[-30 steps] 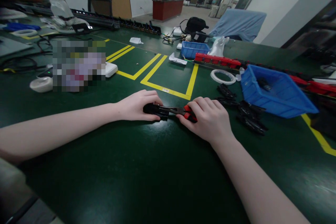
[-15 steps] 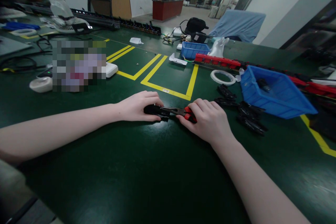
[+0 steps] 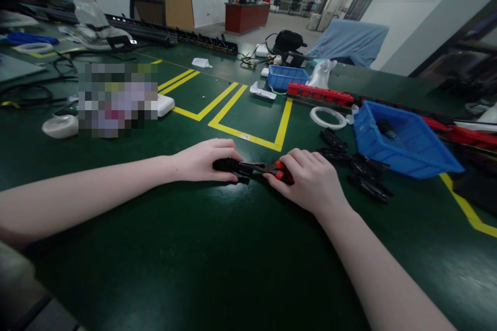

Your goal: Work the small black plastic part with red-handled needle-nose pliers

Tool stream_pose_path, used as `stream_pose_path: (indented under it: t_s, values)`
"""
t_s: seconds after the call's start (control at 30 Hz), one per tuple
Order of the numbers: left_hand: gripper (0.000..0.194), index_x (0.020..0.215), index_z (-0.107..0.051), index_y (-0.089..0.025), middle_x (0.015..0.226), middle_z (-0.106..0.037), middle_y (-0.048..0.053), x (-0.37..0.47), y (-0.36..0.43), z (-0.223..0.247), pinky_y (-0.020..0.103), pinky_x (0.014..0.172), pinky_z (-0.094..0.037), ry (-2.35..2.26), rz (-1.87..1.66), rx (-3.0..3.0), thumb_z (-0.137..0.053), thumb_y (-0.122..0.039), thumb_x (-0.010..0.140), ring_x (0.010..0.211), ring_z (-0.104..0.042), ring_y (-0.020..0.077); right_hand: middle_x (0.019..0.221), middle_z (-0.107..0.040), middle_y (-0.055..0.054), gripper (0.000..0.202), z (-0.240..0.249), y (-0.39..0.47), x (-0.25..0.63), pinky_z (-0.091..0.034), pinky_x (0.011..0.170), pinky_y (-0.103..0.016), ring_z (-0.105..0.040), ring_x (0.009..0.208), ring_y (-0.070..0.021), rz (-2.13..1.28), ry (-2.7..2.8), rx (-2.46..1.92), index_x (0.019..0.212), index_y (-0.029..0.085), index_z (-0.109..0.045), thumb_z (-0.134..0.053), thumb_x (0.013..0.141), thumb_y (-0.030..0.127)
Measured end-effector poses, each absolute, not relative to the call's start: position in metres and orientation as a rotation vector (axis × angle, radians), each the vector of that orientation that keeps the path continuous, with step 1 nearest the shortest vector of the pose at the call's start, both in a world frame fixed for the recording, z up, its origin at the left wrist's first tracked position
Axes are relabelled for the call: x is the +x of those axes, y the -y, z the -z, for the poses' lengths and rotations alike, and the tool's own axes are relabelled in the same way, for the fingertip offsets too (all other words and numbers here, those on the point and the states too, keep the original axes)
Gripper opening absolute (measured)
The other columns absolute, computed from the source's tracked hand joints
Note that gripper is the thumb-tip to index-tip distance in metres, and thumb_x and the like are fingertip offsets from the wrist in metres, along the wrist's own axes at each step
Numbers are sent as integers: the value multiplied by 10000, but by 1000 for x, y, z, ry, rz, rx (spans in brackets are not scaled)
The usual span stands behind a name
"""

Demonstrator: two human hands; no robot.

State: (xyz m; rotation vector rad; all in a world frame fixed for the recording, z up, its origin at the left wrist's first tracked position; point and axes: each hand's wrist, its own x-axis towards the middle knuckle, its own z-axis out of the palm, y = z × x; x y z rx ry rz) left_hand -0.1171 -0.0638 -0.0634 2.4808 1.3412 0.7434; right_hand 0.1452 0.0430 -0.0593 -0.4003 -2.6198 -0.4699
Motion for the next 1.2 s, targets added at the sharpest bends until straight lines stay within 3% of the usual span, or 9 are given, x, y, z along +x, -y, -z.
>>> stream_pose_path:
  t_s: [1.2]
  values:
    - [265,1083,-662,-151,1025,-633,73,-117,63,65,319,790,-483,-1288,-727,2523,-700,-326,887,948,-616,216,892,-674,-105,270,58,-45,148,-466,672,-361,-630,782,-244,334,2634,-419,910,166,-624,-627,877,433]
